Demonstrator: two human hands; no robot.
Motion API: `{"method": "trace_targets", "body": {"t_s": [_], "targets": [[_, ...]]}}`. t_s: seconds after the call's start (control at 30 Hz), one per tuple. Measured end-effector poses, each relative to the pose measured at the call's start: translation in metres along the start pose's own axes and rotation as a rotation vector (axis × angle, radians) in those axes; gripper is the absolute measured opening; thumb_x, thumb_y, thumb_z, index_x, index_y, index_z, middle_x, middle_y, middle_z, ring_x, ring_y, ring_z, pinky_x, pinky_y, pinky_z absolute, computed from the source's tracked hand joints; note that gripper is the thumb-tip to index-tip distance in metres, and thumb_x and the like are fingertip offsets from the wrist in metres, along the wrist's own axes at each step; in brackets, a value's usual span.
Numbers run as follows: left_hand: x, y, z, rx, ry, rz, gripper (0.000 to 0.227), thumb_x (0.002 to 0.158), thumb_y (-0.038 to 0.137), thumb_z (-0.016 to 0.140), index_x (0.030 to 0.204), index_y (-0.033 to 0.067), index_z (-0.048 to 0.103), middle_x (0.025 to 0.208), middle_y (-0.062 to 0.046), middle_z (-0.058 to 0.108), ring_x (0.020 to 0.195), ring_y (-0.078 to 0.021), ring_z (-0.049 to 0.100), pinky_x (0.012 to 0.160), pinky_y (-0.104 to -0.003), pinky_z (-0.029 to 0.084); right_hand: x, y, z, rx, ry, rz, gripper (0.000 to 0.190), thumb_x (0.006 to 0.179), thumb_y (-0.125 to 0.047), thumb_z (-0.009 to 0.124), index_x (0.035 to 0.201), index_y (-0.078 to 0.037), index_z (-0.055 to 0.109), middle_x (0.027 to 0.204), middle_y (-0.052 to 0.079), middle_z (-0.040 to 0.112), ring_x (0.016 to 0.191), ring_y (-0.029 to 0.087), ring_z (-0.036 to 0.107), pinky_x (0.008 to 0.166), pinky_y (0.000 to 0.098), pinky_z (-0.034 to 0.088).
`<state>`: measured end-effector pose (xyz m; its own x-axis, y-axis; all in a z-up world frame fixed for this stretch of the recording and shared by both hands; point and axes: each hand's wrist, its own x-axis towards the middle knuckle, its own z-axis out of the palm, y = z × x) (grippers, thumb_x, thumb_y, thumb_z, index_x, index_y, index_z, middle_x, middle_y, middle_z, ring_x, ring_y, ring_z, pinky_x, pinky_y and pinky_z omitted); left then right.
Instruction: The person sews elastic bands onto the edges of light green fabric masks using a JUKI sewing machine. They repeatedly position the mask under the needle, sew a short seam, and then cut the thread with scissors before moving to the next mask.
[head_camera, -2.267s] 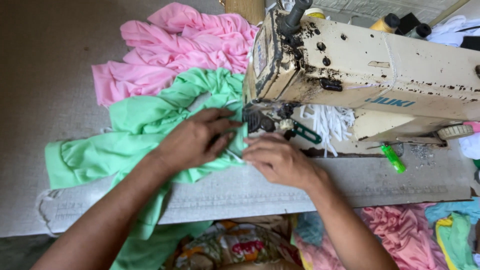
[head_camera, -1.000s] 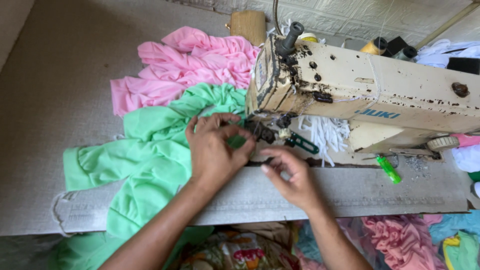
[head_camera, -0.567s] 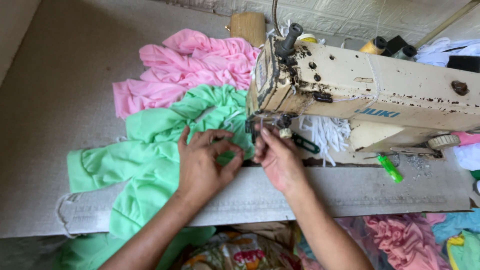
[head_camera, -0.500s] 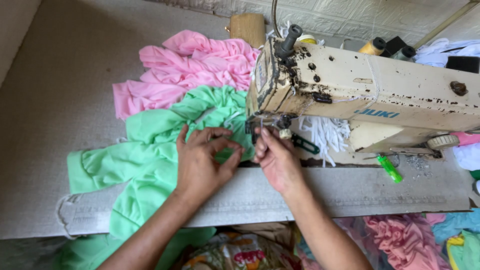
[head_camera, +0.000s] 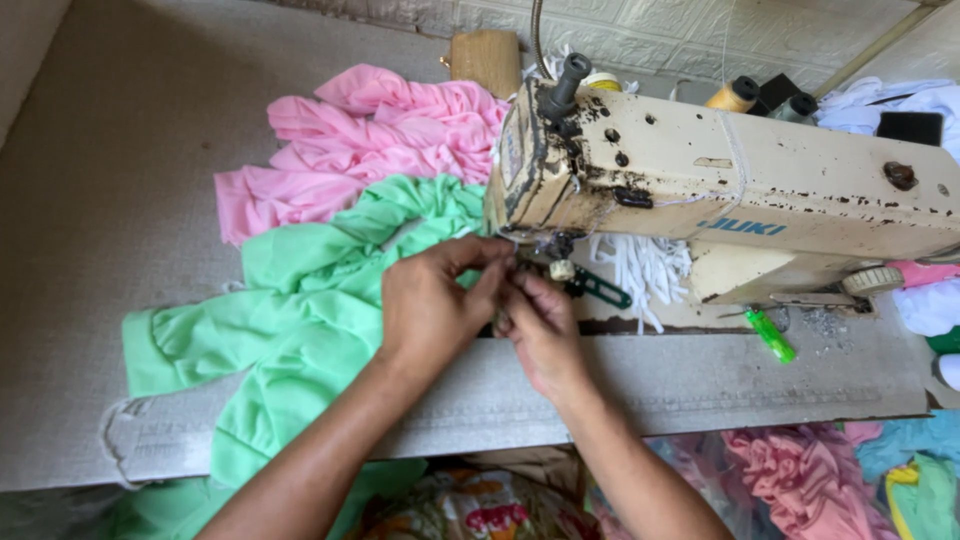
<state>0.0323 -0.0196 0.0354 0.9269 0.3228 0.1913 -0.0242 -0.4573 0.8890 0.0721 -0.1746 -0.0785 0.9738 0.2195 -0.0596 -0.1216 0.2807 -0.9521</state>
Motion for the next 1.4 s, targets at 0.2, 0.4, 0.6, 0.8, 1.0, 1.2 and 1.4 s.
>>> {"method": "trace_targets", "body": {"t_s": [0.2, 0.4, 0.6, 0.8, 1.0, 1.2, 1.4], "targets": [[-0.002, -0.023, -0.007, 0.436, 0.156, 0.528, 0.010, 0.082, 0.023, 0.073, 0.086, 0.0309, 0.077, 0.071, 0.006, 0.068, 0.071, -0.0177, 0.071, 0.065, -0.031, 0.057, 0.001, -0.029, 0.010, 0.059, 0.009, 0.071, 0.023, 0.099, -0.021, 0.066, 0.120, -0.012, 0.071, 0.091, 0.006, 0.074, 0.070, 0.013, 0.067, 0.055, 0.0228, 0.054], [0.010, -0.053, 0.001, 0.772, 0.052, 0.902, 0.011, 0.082, 0.018, 0.061, 0.083, 0.0224, 0.072, 0.069, 0.003, 0.061, 0.066, -0.0181, 0.066, 0.057, -0.029, 0.054, -0.004, -0.039, 0.024, 0.007, -0.033, 0.114, 0.038, 0.098, -0.027, 0.065, 0.132, -0.009, 0.068, 0.108, 0.007, 0.075, 0.080, 0.012, 0.068, 0.057, 0.0210, 0.054], [-0.045, -0.072, -0.001, 0.768, -0.236, 0.960, 0.014, 0.085, 0.013, 0.061, 0.086, 0.0166, 0.074, 0.074, -0.002, 0.066, 0.070, -0.0206, 0.068, 0.062, -0.031, 0.055, -0.018, -0.041, 0.014, -0.044, -0.144, 0.122, 0.044, 0.099, -0.023, 0.061, 0.140, -0.006, 0.061, 0.113, 0.013, 0.076, 0.067, 0.009, 0.065, 0.050, 0.0189, 0.051], [-0.076, -0.062, -0.005, 0.542, -0.362, 0.947, 0.002, 0.086, 0.017, 0.063, 0.086, 0.0165, 0.064, 0.077, -0.002, 0.062, 0.069, -0.0259, 0.062, 0.063, -0.038, 0.049, -0.033, -0.036, -0.006, 0.021, -0.270, -0.145, 0.020, 0.105, -0.012, 0.055, 0.117, 0.001, 0.064, 0.067, 0.004, 0.053, 0.057, 0.012, 0.050, 0.052, 0.0232, 0.044], [-0.030, -0.008, -0.052, 0.241, -0.211, 1.182, 0.026, 0.104, 0.018, 0.064, 0.126, 0.0049, 0.068, 0.125, -0.013, 0.072, 0.117, -0.0242, 0.069, 0.113, -0.043, 0.046, -0.045, 0.004, -0.047, -1.024, -0.174, -0.441, 0.010, 0.081, -0.009, 0.054, 0.075, -0.004, 0.061, 0.072, 0.012, 0.066, 0.064, 0.028, 0.066, 0.058, 0.0422, 0.049], [0.010, -0.030, -0.030, 0.291, -0.446, 1.389, 0.015, 0.106, 0.006, 0.051, 0.112, -0.0012, 0.063, 0.109, -0.025, 0.072, 0.123, -0.0359, 0.067, 0.122, -0.050, 0.037, -0.069, -0.083, -0.020, -0.834, -0.314, -0.383, 0.016, 0.097, -0.016, 0.064, 0.101, -0.003, 0.074, 0.095, 0.007, 0.077, 0.086, 0.013, 0.071, 0.077, 0.0244, 0.056], [0.020, -0.022, -0.030, 0.219, -0.387, 1.479, 0.017, 0.106, -0.001, 0.048, 0.110, 0.0014, 0.064, 0.086, -0.010, 0.058, 0.075, -0.0253, 0.061, 0.114, -0.046, 0.049, -0.068, -0.153, -0.042, -1.011, -0.390, -0.523, 0.029, 0.090, -0.007, 0.072, 0.119, -0.006, 0.070, 0.115, 0.011, 0.075, 0.072, 0.009, 0.073, 0.063, 0.0165, 0.068]]}}
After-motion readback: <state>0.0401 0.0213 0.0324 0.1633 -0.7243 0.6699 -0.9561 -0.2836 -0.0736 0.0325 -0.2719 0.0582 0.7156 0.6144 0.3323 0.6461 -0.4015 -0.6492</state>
